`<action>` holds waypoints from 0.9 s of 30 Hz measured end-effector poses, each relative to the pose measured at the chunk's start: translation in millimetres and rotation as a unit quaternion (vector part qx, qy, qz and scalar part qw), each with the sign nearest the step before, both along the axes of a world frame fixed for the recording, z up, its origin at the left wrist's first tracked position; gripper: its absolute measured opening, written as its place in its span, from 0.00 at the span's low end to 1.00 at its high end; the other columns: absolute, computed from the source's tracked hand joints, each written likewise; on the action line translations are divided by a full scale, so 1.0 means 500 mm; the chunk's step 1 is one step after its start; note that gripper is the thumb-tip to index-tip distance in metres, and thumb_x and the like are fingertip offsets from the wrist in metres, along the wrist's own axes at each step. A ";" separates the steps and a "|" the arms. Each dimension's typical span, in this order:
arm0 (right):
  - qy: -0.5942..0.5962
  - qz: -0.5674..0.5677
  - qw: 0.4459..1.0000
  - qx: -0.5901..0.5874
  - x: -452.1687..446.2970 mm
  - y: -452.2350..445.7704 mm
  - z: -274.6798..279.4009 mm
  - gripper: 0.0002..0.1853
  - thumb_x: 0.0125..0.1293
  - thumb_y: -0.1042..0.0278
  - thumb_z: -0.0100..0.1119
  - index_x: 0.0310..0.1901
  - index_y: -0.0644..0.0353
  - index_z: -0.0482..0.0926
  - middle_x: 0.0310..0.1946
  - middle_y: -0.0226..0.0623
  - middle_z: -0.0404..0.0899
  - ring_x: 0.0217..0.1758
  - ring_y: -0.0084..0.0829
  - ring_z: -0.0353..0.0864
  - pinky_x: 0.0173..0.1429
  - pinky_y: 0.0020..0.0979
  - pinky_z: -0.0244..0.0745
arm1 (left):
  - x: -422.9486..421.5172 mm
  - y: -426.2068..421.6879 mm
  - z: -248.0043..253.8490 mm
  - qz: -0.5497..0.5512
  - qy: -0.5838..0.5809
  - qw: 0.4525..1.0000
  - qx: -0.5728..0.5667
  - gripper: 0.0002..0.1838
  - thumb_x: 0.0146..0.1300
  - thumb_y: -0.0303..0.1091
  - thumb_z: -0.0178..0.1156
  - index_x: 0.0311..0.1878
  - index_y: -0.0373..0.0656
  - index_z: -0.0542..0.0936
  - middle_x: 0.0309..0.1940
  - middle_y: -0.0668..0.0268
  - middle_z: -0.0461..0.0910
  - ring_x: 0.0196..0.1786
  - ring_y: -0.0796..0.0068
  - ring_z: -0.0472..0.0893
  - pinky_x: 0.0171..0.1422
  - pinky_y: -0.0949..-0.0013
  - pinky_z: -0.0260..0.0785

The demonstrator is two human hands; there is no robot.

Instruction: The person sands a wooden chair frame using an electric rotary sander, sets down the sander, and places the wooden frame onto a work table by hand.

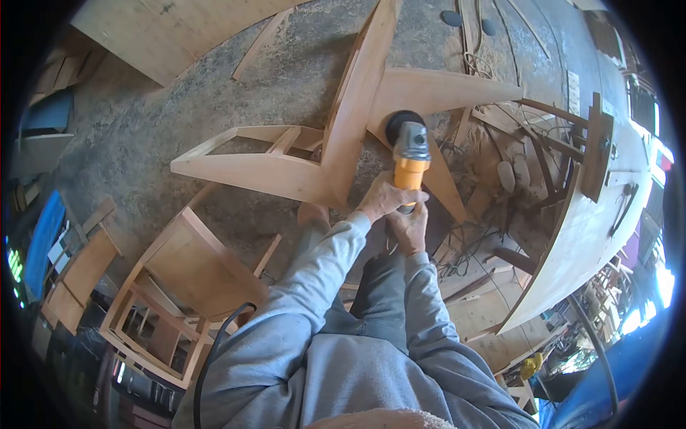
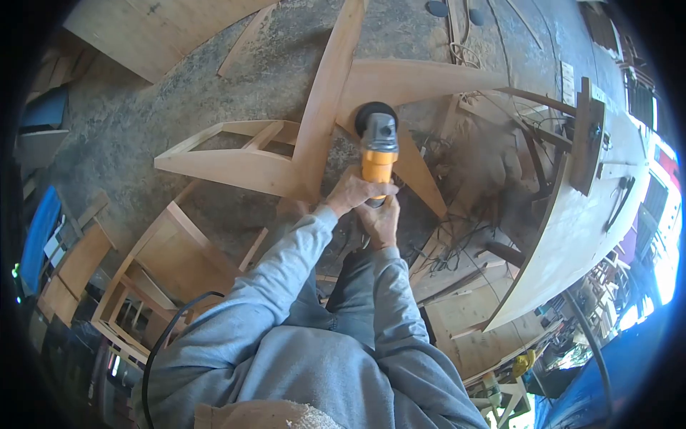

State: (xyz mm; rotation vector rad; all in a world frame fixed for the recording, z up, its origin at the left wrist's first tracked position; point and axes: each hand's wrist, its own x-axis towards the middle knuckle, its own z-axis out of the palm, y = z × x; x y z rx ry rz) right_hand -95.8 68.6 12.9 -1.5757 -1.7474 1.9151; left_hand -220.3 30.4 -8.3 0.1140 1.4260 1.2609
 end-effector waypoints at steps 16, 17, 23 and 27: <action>-0.021 0.195 0.980 0.016 -0.051 0.048 0.050 0.41 0.56 0.61 0.83 0.70 0.64 0.73 0.54 0.45 0.89 0.57 0.32 0.89 0.63 0.35 0.82 | 0.002 -0.040 0.023 0.166 -0.076 0.983 -0.013 0.21 0.52 0.40 0.83 0.45 0.38 0.90 0.39 0.65 0.91 0.41 0.74 0.90 0.51 0.68 0.84; -0.006 0.196 0.980 0.009 -0.065 0.052 0.054 0.41 0.56 0.60 0.83 0.68 0.65 0.74 0.53 0.45 0.89 0.57 0.31 0.89 0.62 0.35 0.82 | -0.007 -0.043 0.026 0.184 -0.055 0.981 0.000 0.20 0.53 0.39 0.83 0.45 0.40 0.90 0.38 0.66 0.91 0.41 0.74 0.90 0.50 0.67 0.84; -0.068 0.125 0.990 -0.006 -0.024 0.100 0.020 0.36 0.56 0.60 0.84 0.63 0.66 0.78 0.50 0.43 0.90 0.53 0.30 0.90 0.58 0.33 0.83 | -0.006 0.039 0.016 0.065 -0.023 0.997 -0.025 0.21 0.53 0.40 0.81 0.48 0.39 0.89 0.41 0.66 0.91 0.45 0.74 0.90 0.54 0.67 0.83; -0.027 0.150 0.988 -0.021 -0.021 0.084 0.033 0.38 0.56 0.60 0.83 0.66 0.66 0.77 0.53 0.43 0.89 0.54 0.32 0.90 0.60 0.34 0.83 | 0.011 0.009 0.027 0.180 -0.080 0.980 0.025 0.24 0.52 0.42 0.84 0.47 0.38 0.87 0.39 0.66 0.90 0.40 0.76 0.88 0.48 0.67 0.83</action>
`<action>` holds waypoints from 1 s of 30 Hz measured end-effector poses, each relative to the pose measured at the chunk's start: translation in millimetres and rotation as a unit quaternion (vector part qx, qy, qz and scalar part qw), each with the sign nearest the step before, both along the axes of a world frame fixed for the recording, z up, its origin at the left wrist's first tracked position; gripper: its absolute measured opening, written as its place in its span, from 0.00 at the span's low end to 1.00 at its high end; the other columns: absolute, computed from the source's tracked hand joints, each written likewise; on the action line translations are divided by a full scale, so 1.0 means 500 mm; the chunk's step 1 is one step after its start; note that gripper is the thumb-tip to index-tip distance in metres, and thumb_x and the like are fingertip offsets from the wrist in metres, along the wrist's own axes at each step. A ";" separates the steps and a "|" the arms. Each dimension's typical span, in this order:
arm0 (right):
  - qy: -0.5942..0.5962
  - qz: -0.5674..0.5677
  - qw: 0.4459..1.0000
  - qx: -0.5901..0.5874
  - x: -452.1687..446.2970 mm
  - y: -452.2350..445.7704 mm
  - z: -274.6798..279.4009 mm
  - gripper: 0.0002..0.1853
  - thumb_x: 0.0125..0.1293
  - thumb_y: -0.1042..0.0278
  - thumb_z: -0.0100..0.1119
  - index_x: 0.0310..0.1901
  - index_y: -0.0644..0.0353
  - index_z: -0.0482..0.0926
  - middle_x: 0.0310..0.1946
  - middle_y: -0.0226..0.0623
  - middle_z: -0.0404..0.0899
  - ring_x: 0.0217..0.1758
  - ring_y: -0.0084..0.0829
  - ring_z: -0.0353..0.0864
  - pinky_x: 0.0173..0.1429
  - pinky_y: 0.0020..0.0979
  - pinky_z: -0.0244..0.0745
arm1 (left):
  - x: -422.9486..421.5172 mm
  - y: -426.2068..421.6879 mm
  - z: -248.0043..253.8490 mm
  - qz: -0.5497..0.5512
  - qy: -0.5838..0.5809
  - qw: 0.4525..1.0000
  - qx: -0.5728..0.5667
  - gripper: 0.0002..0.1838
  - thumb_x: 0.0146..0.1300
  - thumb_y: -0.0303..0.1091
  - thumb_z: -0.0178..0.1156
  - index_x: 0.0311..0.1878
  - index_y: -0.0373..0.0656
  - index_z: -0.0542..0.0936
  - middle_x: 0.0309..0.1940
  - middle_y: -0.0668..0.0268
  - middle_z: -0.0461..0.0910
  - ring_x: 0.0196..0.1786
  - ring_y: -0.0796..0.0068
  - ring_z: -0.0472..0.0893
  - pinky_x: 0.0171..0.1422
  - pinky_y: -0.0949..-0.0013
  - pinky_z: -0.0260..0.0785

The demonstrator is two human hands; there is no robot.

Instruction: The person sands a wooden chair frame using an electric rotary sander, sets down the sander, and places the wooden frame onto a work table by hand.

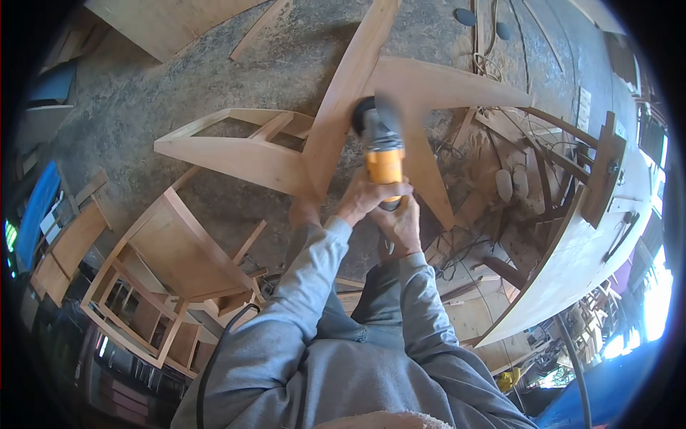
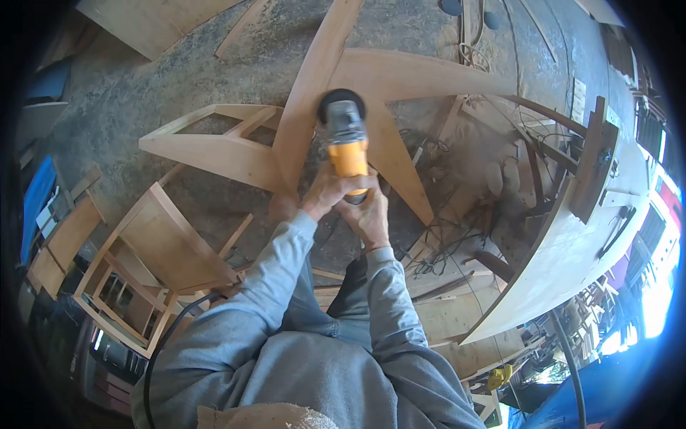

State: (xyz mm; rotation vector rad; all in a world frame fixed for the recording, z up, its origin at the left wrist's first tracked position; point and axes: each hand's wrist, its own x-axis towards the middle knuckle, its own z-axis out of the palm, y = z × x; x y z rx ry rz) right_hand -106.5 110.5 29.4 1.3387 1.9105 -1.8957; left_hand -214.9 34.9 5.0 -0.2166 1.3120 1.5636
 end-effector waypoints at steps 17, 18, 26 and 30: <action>0.025 0.067 0.996 0.057 -0.111 0.069 0.012 0.36 0.55 0.60 0.82 0.63 0.65 0.78 0.49 0.45 0.90 0.52 0.32 0.90 0.58 0.37 0.83 | -0.072 0.041 -0.051 0.026 0.037 0.999 -0.007 0.34 0.48 0.39 0.86 0.58 0.40 0.82 0.41 0.67 0.87 0.42 0.73 0.87 0.50 0.65 0.84; 0.039 0.059 0.996 0.056 -0.125 0.081 0.000 0.35 0.55 0.60 0.82 0.63 0.65 0.78 0.49 0.45 0.90 0.52 0.33 0.90 0.57 0.37 0.83 | -0.098 0.059 -0.046 0.027 0.072 0.997 0.003 0.33 0.49 0.40 0.85 0.56 0.40 0.83 0.41 0.67 0.87 0.41 0.73 0.87 0.49 0.65 0.83; -0.005 -0.003 0.997 0.072 -0.117 0.117 -0.004 0.27 0.58 0.62 0.82 0.51 0.73 0.82 0.42 0.39 0.90 0.43 0.26 0.90 0.48 0.30 0.84 | -0.125 0.133 -0.019 -0.052 0.098 0.994 -0.002 0.30 0.48 0.45 0.85 0.50 0.39 0.84 0.41 0.65 0.87 0.40 0.72 0.86 0.48 0.64 0.82; 0.026 0.019 0.997 0.072 -0.140 0.106 -0.007 0.29 0.56 0.60 0.84 0.52 0.74 0.82 0.42 0.38 0.90 0.43 0.27 0.89 0.48 0.31 0.84 | -0.138 0.106 -0.007 0.027 0.055 0.998 -0.004 0.28 0.47 0.42 0.86 0.48 0.38 0.85 0.39 0.65 0.87 0.39 0.72 0.87 0.46 0.65 0.83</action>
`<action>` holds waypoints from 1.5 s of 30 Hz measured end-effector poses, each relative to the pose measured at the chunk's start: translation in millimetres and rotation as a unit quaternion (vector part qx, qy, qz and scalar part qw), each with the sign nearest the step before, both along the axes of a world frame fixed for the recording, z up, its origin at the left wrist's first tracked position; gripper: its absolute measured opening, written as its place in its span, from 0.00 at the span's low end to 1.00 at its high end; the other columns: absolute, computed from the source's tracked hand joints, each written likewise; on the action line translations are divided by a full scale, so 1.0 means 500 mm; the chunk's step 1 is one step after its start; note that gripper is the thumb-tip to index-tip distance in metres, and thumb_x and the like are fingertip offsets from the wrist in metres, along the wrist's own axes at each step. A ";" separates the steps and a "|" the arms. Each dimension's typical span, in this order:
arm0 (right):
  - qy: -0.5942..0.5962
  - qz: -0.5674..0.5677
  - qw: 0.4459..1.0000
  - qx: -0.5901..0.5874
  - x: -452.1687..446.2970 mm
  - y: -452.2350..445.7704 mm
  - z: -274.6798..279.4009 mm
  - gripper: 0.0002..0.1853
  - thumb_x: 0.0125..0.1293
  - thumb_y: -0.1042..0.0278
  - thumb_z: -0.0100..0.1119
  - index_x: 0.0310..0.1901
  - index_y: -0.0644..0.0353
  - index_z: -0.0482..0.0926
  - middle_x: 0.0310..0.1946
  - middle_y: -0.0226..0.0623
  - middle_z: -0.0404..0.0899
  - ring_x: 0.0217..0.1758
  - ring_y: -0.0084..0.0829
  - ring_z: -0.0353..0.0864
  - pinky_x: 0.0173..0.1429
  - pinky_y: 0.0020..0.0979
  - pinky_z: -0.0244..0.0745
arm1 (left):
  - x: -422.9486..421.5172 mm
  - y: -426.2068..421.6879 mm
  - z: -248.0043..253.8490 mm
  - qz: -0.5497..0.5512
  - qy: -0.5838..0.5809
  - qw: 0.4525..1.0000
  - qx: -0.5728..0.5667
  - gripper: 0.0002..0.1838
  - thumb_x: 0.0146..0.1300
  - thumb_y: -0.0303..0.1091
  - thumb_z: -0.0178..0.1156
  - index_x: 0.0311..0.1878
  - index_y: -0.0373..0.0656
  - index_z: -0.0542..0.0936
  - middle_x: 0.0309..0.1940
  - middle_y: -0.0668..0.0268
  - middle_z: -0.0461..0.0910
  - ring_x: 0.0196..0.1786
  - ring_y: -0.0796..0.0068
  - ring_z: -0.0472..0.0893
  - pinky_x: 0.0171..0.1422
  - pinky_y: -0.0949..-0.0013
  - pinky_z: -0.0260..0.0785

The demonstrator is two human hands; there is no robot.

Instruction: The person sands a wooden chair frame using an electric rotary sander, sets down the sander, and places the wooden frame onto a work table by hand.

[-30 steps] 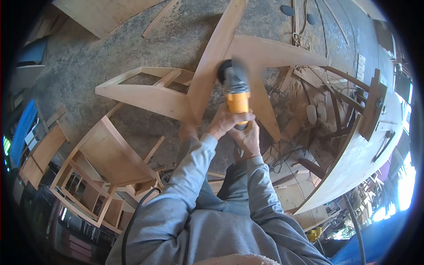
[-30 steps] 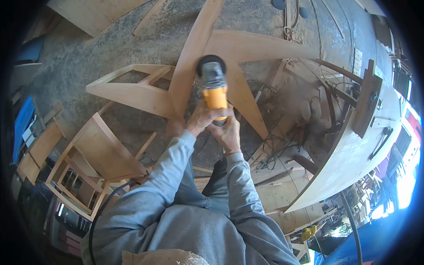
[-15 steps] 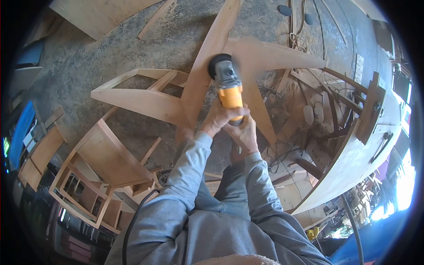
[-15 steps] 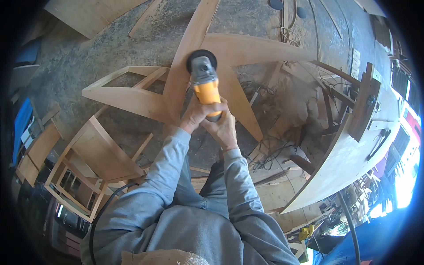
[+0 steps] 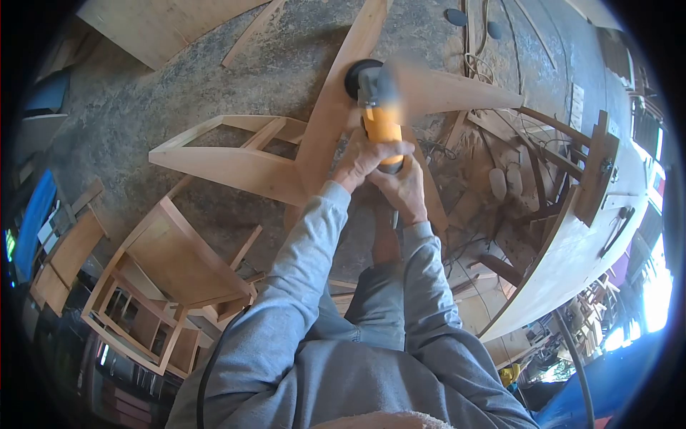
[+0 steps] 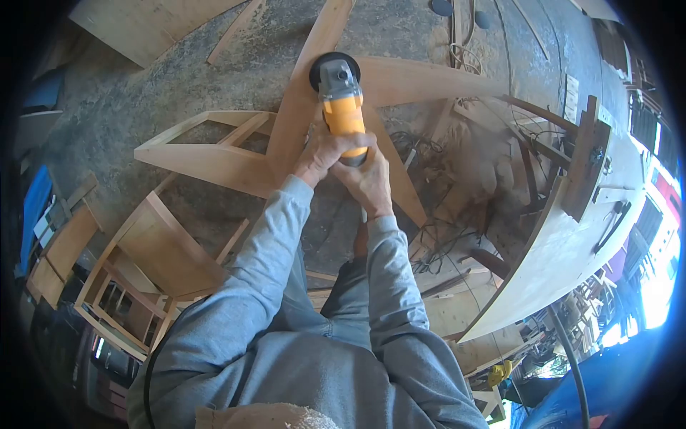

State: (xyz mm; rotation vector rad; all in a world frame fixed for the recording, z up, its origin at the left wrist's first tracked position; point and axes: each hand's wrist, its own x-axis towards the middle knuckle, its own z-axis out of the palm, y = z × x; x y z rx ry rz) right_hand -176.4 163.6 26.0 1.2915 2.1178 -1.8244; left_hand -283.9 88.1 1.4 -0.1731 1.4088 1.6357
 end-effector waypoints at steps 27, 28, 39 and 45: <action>-0.052 0.024 0.998 0.008 0.086 0.190 0.027 0.32 0.51 0.57 0.82 0.52 0.72 0.84 0.43 0.46 0.91 0.46 0.35 0.92 0.54 0.38 0.84 | 0.105 0.169 -0.016 -0.007 -0.019 1.000 -0.012 0.24 0.49 0.42 0.85 0.42 0.37 0.86 0.39 0.65 0.89 0.38 0.74 0.88 0.46 0.66 0.83; -0.051 0.016 0.999 0.012 0.101 0.208 0.023 0.32 0.50 0.55 0.82 0.50 0.73 0.84 0.41 0.45 0.91 0.45 0.34 0.92 0.53 0.38 0.83 | 0.114 0.189 -0.019 -0.014 -0.028 1.000 -0.001 0.25 0.49 0.43 0.85 0.43 0.37 0.86 0.39 0.65 0.88 0.39 0.75 0.88 0.47 0.66 0.83; -0.033 -0.074 0.996 0.044 0.203 0.359 -0.001 0.29 0.52 0.60 0.82 0.53 0.69 0.86 0.43 0.39 0.92 0.45 0.32 0.91 0.52 0.34 0.83 | 0.208 0.392 -0.067 -0.089 -0.063 0.992 0.070 0.26 0.51 0.36 0.85 0.52 0.38 0.85 0.44 0.64 0.88 0.44 0.71 0.89 0.49 0.64 0.84; -0.062 -0.071 0.975 0.199 0.273 0.444 -0.012 0.33 0.54 0.65 0.81 0.60 0.72 0.81 0.50 0.44 0.88 0.50 0.33 0.89 0.54 0.35 0.83 | 0.272 0.522 -0.157 -0.172 0.299 0.912 0.220 0.30 0.50 0.35 0.85 0.56 0.38 0.85 0.47 0.63 0.88 0.48 0.72 0.89 0.49 0.64 0.83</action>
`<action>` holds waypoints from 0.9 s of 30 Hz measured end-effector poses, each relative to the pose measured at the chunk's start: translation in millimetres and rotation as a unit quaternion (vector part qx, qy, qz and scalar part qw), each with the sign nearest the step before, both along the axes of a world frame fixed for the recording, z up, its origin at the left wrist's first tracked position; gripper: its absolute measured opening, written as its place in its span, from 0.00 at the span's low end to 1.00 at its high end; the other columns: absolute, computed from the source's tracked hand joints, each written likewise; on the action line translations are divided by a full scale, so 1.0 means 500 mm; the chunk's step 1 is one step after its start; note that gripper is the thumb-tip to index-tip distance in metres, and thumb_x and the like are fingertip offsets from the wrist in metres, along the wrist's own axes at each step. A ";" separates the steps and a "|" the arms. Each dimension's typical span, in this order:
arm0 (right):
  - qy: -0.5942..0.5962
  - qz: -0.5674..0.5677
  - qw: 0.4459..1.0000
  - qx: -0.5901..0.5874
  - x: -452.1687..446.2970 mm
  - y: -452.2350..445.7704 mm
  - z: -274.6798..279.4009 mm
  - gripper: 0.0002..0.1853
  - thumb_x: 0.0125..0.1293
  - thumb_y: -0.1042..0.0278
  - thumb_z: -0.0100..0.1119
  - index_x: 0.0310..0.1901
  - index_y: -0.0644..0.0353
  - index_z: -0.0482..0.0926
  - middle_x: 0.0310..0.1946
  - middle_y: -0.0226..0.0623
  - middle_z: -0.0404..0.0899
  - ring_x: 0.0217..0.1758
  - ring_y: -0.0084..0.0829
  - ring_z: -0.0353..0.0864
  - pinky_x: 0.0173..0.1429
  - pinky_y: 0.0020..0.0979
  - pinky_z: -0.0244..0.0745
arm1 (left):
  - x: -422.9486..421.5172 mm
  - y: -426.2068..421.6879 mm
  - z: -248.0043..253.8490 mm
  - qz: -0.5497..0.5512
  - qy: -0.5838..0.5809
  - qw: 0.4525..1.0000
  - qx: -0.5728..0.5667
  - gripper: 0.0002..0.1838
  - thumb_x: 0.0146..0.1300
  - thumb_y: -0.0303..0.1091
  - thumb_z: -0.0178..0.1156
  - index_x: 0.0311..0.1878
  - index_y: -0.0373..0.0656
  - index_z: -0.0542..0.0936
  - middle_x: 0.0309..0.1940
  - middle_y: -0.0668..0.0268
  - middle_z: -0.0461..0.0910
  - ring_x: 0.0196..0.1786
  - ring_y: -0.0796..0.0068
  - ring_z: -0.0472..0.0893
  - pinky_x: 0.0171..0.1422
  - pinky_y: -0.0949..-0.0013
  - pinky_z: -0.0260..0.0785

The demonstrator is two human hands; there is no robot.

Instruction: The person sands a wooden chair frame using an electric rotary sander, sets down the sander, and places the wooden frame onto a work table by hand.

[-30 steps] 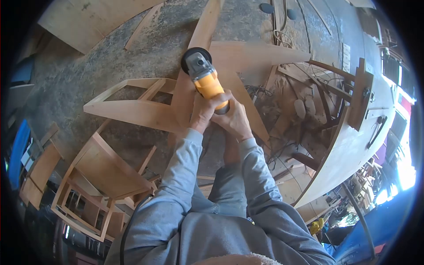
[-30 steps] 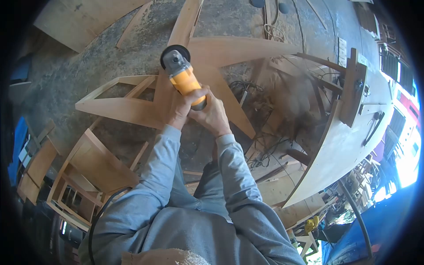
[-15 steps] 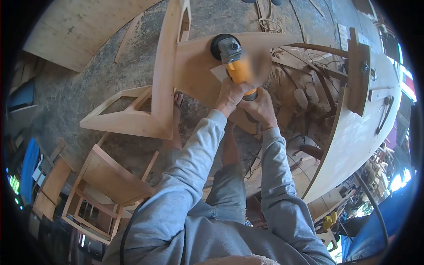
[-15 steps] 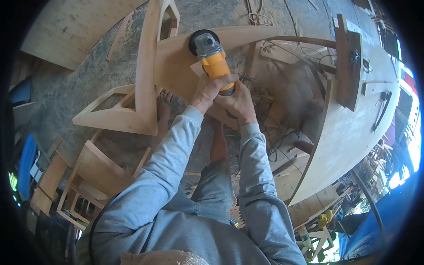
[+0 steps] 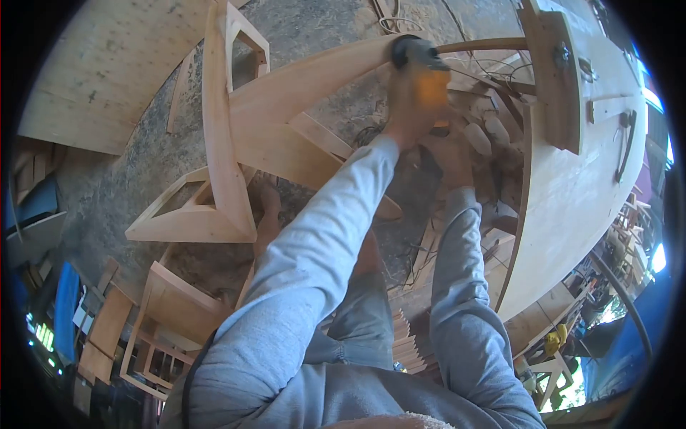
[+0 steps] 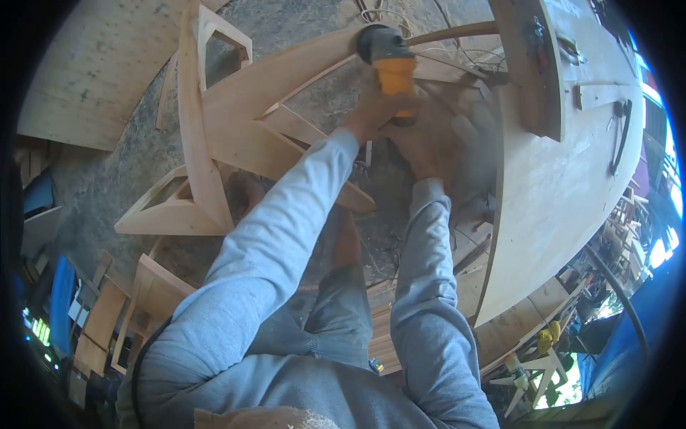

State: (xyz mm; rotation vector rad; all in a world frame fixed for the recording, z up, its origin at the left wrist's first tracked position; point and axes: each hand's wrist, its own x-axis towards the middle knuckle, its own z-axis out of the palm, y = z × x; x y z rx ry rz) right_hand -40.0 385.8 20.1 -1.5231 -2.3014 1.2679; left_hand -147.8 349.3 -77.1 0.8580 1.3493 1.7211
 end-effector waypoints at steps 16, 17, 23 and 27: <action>0.084 0.033 0.970 -0.227 -0.151 -0.301 0.041 0.33 0.54 0.58 0.81 0.58 0.67 0.80 0.43 0.45 0.91 0.46 0.34 0.92 0.53 0.37 0.85 | -0.140 -0.375 0.171 0.158 -0.315 0.906 -0.234 0.27 0.51 0.38 0.85 0.52 0.38 0.85 0.42 0.65 0.88 0.41 0.74 0.88 0.47 0.66 0.84; 0.093 0.059 0.967 -0.232 -0.170 -0.331 0.029 0.35 0.53 0.58 0.80 0.59 0.67 0.79 0.44 0.47 0.91 0.47 0.36 0.93 0.53 0.38 0.85 | -0.155 -0.413 0.173 0.199 -0.306 0.901 -0.234 0.27 0.51 0.37 0.85 0.52 0.39 0.85 0.42 0.65 0.88 0.39 0.74 0.88 0.47 0.66 0.85; 0.093 0.178 0.957 -0.207 -0.285 -0.423 0.017 0.41 0.51 0.56 0.79 0.67 0.66 0.76 0.47 0.57 0.90 0.52 0.52 0.93 0.55 0.44 0.85 | -0.224 -0.558 0.155 0.271 -0.374 0.855 -0.233 0.25 0.53 0.41 0.84 0.50 0.37 0.87 0.42 0.64 0.88 0.40 0.71 0.89 0.49 0.66 0.85; 0.088 0.180 0.956 -0.213 -0.292 -0.407 0.014 0.41 0.51 0.56 0.79 0.66 0.65 0.77 0.46 0.54 0.90 0.52 0.51 0.93 0.57 0.44 0.85 | -0.238 -0.541 0.161 0.260 -0.368 0.861 -0.237 0.25 0.54 0.41 0.84 0.49 0.36 0.87 0.42 0.63 0.88 0.41 0.71 0.89 0.49 0.66 0.85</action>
